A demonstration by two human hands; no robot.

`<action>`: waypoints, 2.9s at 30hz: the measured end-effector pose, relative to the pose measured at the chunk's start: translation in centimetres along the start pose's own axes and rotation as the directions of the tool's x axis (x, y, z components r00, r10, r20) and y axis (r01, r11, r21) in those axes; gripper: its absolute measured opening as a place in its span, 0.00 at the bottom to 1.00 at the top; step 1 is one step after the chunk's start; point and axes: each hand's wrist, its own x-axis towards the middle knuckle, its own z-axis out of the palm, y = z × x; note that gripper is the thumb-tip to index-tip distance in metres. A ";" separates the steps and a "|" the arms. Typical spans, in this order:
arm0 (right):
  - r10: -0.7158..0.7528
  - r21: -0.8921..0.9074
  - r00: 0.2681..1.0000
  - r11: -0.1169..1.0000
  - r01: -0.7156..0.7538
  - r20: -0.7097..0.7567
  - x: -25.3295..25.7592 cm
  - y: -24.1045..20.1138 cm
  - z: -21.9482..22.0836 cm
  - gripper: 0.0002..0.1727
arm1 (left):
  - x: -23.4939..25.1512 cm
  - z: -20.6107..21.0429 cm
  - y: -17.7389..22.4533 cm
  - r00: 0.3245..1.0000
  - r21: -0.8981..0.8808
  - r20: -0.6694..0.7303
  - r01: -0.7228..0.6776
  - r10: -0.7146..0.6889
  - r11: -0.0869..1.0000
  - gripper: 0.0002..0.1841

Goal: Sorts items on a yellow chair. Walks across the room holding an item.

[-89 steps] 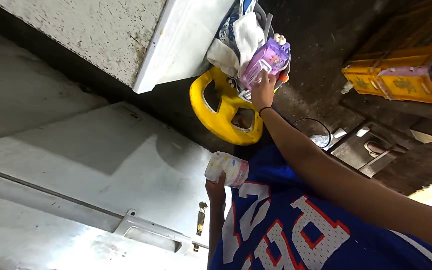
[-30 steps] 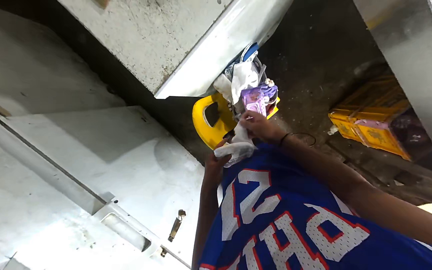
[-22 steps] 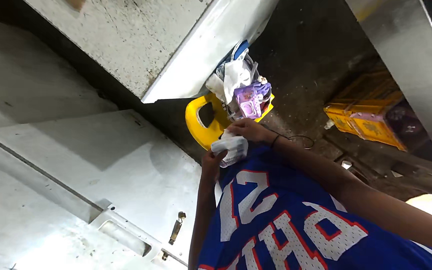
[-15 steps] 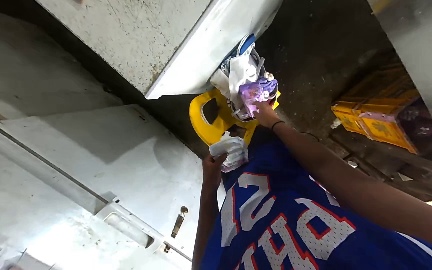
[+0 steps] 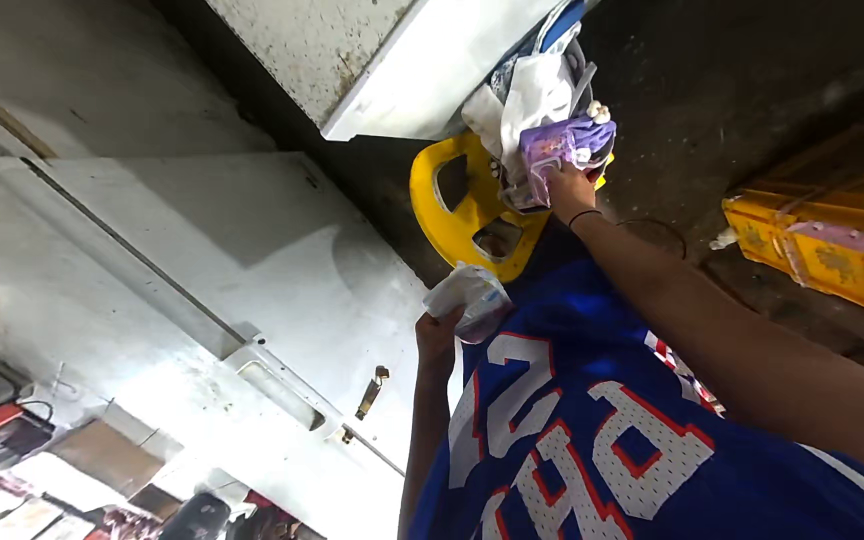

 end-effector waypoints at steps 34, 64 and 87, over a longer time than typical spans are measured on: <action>-0.267 -0.451 0.881 0.779 0.436 0.391 3.0 -1.6 0.1 0.18 | -0.4 0.0 -2.1 0.996 -0.087 -0.032 0.075 -0.078 0.993 0.10; -0.071 0.558 0.981 0.814 0.161 -0.179 -10.6 -4.3 -1.2 0.19 | 5.5 -3.4 1.4 0.940 -0.430 0.341 0.126 0.032 0.894 0.17; 0.229 0.269 0.967 0.943 -0.194 -0.108 0.2 0.1 3.4 0.43 | 2.2 -3.4 0.2 0.987 -0.285 0.116 0.139 -0.109 0.948 0.21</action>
